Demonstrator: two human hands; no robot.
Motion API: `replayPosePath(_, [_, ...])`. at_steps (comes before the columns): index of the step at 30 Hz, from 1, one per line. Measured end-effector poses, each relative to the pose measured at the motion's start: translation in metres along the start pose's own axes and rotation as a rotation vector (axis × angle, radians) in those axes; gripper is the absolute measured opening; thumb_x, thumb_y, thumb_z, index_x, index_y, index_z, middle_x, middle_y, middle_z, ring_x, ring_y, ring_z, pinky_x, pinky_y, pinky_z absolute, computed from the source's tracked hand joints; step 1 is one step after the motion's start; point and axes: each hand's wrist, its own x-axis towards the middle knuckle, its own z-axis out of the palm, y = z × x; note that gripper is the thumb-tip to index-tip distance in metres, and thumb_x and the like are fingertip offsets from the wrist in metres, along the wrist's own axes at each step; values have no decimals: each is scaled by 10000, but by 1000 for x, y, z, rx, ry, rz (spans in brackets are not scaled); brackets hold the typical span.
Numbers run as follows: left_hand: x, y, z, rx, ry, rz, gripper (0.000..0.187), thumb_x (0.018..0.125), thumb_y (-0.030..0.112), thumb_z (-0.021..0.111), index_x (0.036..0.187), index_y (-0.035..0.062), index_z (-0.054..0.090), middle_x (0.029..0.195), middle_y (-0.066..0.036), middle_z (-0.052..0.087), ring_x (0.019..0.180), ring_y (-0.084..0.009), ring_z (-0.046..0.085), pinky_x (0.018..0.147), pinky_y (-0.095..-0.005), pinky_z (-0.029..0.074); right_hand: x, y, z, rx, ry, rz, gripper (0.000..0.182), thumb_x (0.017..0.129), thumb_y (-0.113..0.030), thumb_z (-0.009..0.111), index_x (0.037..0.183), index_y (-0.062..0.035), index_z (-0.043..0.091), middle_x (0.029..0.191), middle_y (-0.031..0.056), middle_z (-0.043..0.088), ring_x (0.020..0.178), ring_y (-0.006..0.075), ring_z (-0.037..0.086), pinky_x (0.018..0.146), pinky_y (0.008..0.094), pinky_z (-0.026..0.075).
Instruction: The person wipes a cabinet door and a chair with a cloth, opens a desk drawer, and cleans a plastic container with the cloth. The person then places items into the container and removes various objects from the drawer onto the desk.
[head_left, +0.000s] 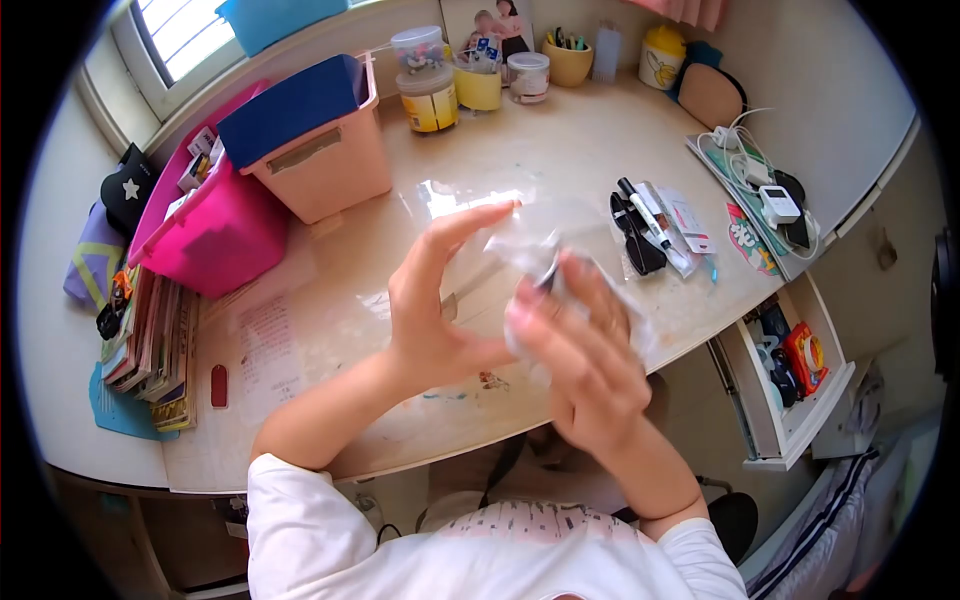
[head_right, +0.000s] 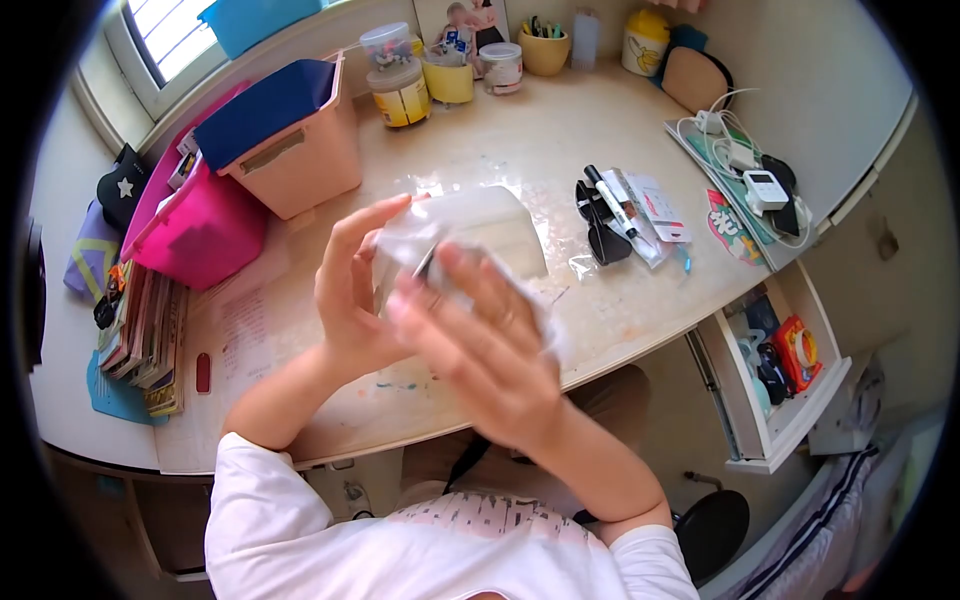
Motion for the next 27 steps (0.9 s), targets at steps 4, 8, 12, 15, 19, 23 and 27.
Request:
replayPosePath(4, [8,12,6,-93,8,-141,823,653,146,911,1371,-4,536,1307,-173,643,1191,-251,646,993,-383,534,7,39,-9,113,9,392,348,1021,-93,547,1356,-11,595,1366,182,635,1267,333,622,1058,408,483])
replayPosePath(8, [14,12,11,6,-116,-21,913,629,167,929,1420,1,505,1333,-174,639,1200,-292,650,1010,-387,522,5,13,-13,48,16,138,323,1024,-100,556,1327,-16,628,1338,174,656,1257,321,629,1067,424,477])
replayPosePath(12, [22,20,18,230,-266,-5,973,652,230,917,1480,25,451,1335,-195,631,1212,-345,632,1029,-408,497,4,35,-11,74,114,274,261,1005,-40,574,1234,-16,696,1267,146,702,1193,305,667,1001,391,526])
replayPosePath(15, [5,17,6,336,-438,-386,916,676,236,895,1449,-6,467,1313,-224,626,1211,-359,625,1037,-406,472,-10,65,-21,117,148,516,227,1023,-56,575,1211,-20,697,1275,139,701,1175,311,676,991,373,533])
replayPosePath(19, [-5,0,-7,251,-462,-539,856,677,247,879,1401,-6,498,1288,-214,635,1173,-397,627,998,-425,486,-20,71,-14,-13,110,439,261,989,-43,595,1235,-11,679,1297,137,690,1215,302,658,1037,370,509])
replayPosePath(23, [-6,-4,1,290,-448,-401,796,709,239,829,1391,14,487,1302,-248,604,1206,-407,603,1022,-453,488,-26,46,23,-222,-178,22,388,907,-7,597,1293,14,628,1323,124,675,1272,295,624,1153,459,399])
replayPosePath(27, [-4,-5,4,305,-440,-411,785,704,209,810,1388,1,486,1296,-251,600,1242,-413,579,1024,-453,488,-23,63,13,-268,-276,82,459,882,37,563,1339,13,590,1316,135,667,1311,308,589,1177,499,363])
